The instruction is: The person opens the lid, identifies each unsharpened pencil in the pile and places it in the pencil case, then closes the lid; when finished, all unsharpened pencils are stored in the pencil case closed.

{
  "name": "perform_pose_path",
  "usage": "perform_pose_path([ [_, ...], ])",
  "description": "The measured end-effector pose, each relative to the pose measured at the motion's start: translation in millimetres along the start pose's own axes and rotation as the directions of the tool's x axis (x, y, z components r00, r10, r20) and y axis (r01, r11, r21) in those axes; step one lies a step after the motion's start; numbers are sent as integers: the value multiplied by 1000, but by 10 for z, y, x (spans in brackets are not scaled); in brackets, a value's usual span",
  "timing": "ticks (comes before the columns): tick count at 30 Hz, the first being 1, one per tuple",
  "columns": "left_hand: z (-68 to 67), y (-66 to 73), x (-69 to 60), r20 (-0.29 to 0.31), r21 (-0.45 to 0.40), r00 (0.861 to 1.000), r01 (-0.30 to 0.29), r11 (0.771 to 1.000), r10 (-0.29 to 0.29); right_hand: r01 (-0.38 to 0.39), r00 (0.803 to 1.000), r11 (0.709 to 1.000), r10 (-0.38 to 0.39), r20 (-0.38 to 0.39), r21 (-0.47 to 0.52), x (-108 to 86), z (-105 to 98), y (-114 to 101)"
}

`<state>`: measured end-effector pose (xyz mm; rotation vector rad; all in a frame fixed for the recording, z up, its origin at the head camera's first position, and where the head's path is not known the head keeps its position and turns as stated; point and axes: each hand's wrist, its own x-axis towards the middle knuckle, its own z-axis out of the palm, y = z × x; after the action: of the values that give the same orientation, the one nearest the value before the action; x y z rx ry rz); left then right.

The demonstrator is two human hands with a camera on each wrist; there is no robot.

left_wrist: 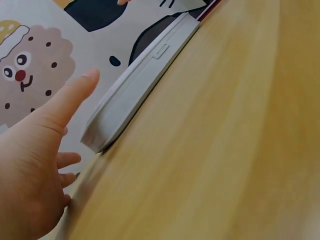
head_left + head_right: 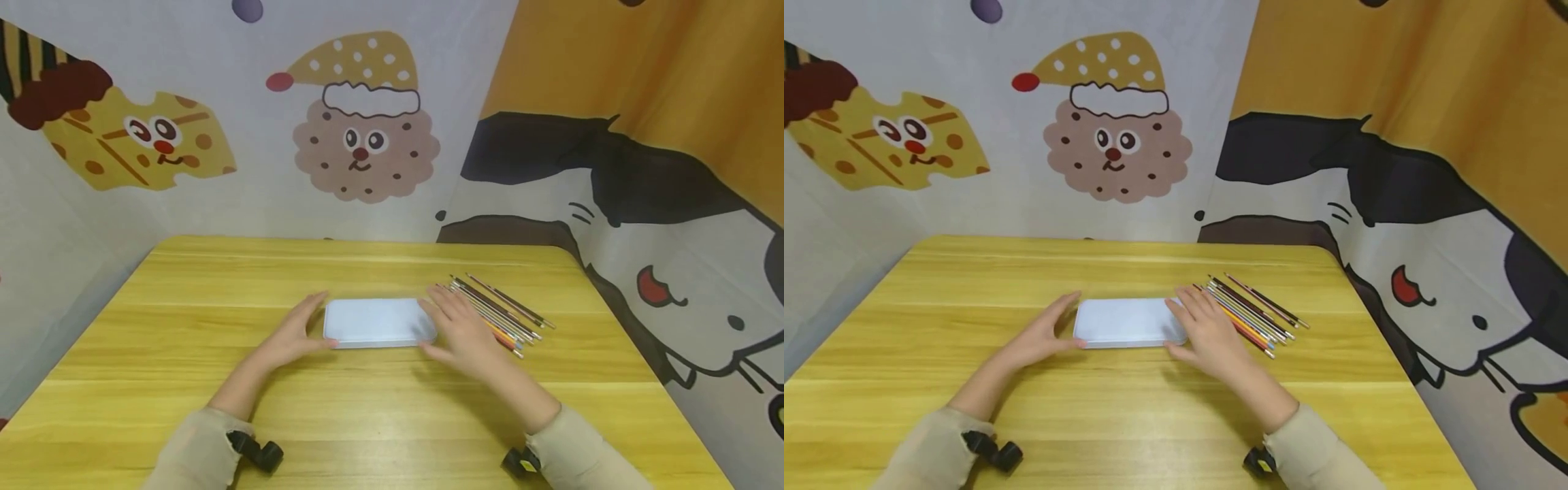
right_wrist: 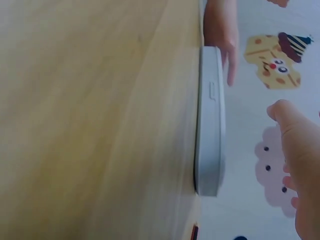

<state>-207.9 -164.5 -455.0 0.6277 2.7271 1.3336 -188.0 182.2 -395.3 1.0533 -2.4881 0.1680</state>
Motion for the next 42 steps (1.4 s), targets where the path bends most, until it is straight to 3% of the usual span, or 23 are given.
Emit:
perform_pose_path([
  [6,44,-2,58,25,20,999,-22,1000,21,76,997,997,-76,4,9,122,132,-55],
  [11,76,-19,82,38,56,999,-37,998,35,101,994,995,-102,49,24,193,236,-114],
  [23,128,-21,96,37,106,999,18,994,-22,135,972,990,-124,200,-40,313,402,-268],
  [33,137,-23,109,29,118,999,10,993,-13,151,942,985,-116,313,-88,396,468,-352],
  [42,125,-5,123,21,115,1000,18,993,-21,191,923,954,-94,374,-232,446,500,-461],
])
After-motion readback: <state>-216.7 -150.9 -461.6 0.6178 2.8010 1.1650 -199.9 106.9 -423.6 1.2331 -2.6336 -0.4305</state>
